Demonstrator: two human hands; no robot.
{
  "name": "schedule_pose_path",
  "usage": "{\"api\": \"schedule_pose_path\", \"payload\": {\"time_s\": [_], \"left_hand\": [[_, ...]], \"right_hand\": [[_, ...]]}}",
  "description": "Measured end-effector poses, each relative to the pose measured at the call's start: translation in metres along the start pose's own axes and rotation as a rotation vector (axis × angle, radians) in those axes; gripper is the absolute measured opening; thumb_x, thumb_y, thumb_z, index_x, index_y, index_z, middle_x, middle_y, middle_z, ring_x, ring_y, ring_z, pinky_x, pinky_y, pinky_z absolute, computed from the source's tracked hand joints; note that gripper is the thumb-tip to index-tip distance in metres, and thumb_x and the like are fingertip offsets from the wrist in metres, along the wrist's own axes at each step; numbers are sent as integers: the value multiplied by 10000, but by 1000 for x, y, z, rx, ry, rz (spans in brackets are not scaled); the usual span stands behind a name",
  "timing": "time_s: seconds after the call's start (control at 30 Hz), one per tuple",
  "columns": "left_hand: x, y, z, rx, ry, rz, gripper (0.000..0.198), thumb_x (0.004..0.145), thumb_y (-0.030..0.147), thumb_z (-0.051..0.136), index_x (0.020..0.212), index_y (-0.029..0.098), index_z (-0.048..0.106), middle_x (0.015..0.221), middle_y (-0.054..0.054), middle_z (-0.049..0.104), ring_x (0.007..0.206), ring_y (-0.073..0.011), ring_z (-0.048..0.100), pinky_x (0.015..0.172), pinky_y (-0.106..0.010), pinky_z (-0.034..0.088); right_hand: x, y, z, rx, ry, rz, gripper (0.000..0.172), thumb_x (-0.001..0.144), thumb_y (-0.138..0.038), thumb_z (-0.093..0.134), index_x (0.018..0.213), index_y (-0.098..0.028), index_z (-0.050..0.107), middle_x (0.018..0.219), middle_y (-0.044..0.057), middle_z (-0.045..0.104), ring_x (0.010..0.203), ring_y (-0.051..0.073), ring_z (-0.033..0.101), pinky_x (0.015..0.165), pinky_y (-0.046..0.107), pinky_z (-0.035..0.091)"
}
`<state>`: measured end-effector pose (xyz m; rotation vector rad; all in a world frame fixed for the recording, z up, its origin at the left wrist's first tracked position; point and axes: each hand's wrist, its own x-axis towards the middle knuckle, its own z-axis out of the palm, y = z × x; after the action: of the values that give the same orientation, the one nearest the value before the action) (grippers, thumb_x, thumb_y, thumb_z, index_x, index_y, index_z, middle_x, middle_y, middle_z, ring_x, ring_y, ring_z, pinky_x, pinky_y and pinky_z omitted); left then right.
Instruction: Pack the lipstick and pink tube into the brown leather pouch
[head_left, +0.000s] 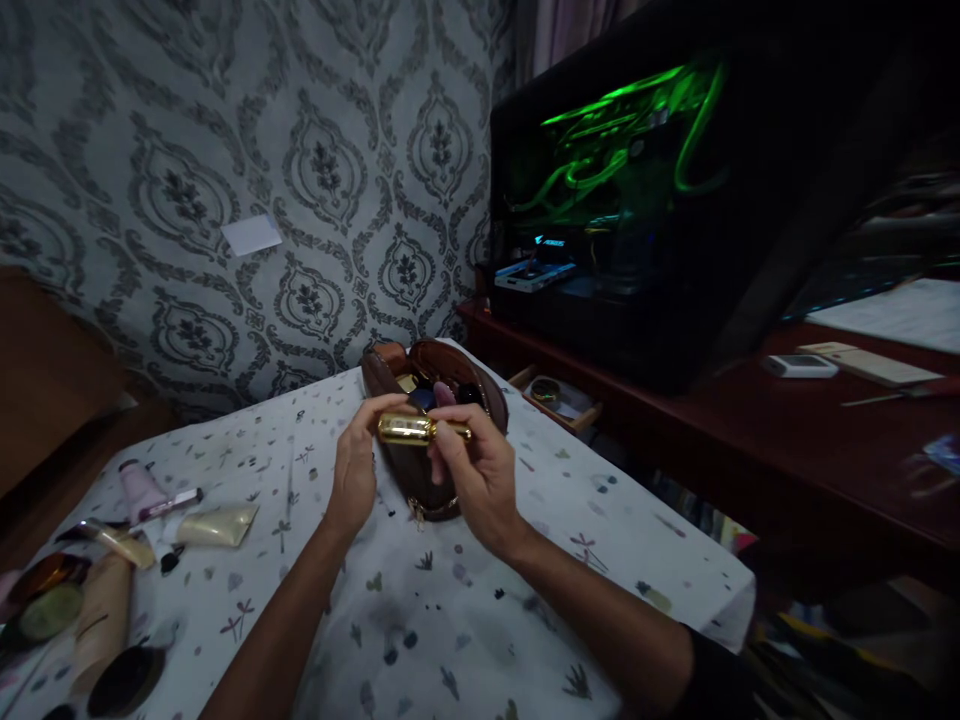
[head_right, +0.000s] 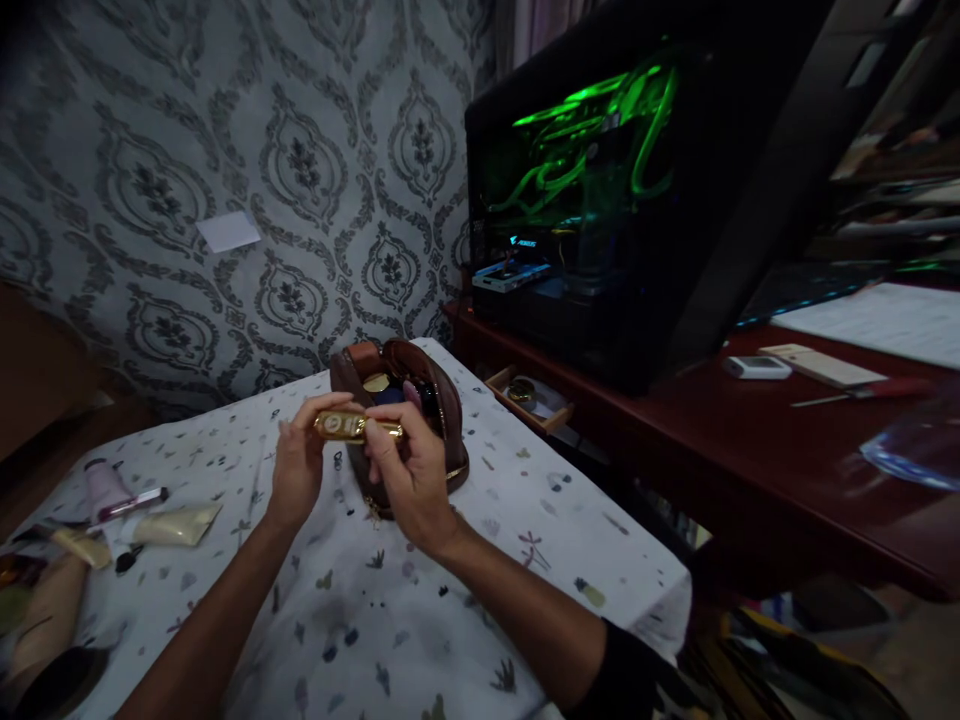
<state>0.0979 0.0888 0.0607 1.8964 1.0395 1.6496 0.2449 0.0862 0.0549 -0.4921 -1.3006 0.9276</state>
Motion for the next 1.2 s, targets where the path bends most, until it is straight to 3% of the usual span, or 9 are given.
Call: {"api": "schedule_pose_path", "payload": {"time_s": [0.1, 0.27, 0.47, 0.6, 0.83, 1.03, 1.2], "left_hand": [[0, 1, 1, 275, -113, 124, 444, 1058, 433, 286, 1278, 217, 606, 1273, -92, 641, 1259, -228, 540, 1090, -402, 372], [-3, 10, 5, 765, -397, 367, 356, 1016, 359, 464, 1323, 258, 613, 1314, -118, 590, 1322, -282, 476, 1057, -467, 320], [-5, 17, 0, 860, -544, 412, 321, 1024, 380, 441, 1220, 349, 693, 1262, -138, 519, 1299, -345, 435, 1020, -575, 294], [-5, 19, -6, 847, -600, 431, 326, 1026, 378, 440, 1261, 386, 666, 1304, -133, 489, 1327, -350, 401, 1030, -579, 300], [-6, 17, -6, 849, -587, 450, 339, 1007, 451, 470, 1278, 359, 654, 1321, -150, 498, 1328, -357, 409, 1048, -606, 300], [-6, 16, -6, 837, -586, 435, 367, 1002, 489, 461, 1283, 339, 644, 1338, -161, 497, 1351, -364, 395, 1051, -618, 306], [-6, 16, -6, 826, -583, 445, 372, 995, 483, 481, 1296, 330, 636, 1350, -163, 505, 1340, -372, 406, 1047, -611, 320]], "right_hand": [[14, -6, -9, -49, 94, -19, 246, 967, -438, 549, 969, -194, 577, 627, -63, 542, 469, 69, 500, 490, 203, 425], [34, -5, -29, -152, 79, -6, 256, 937, -464, 579, 961, -212, 544, 585, -70, 527, 464, 90, 496, 480, 219, 419], [52, -2, -55, -437, -36, -22, 219, 881, -402, 641, 924, -222, 525, 664, -54, 548, 487, 101, 507, 469, 233, 406], [69, -10, -72, -672, -211, -117, 208, 890, -407, 630, 921, -208, 577, 763, -11, 635, 631, 129, 587, 567, 243, 443], [88, -23, -93, -1167, -651, -329, 206, 963, -356, 553, 991, -186, 665, 863, 52, 702, 773, 184, 635, 702, 288, 440], [92, -33, -80, -1439, -923, -339, 146, 952, -261, 563, 908, -166, 664, 841, 64, 684, 778, 195, 623, 703, 298, 405], [96, -40, -65, -1629, -1045, -254, 107, 923, -203, 582, 883, -166, 674, 843, 59, 685, 760, 177, 619, 632, 283, 344]]}}
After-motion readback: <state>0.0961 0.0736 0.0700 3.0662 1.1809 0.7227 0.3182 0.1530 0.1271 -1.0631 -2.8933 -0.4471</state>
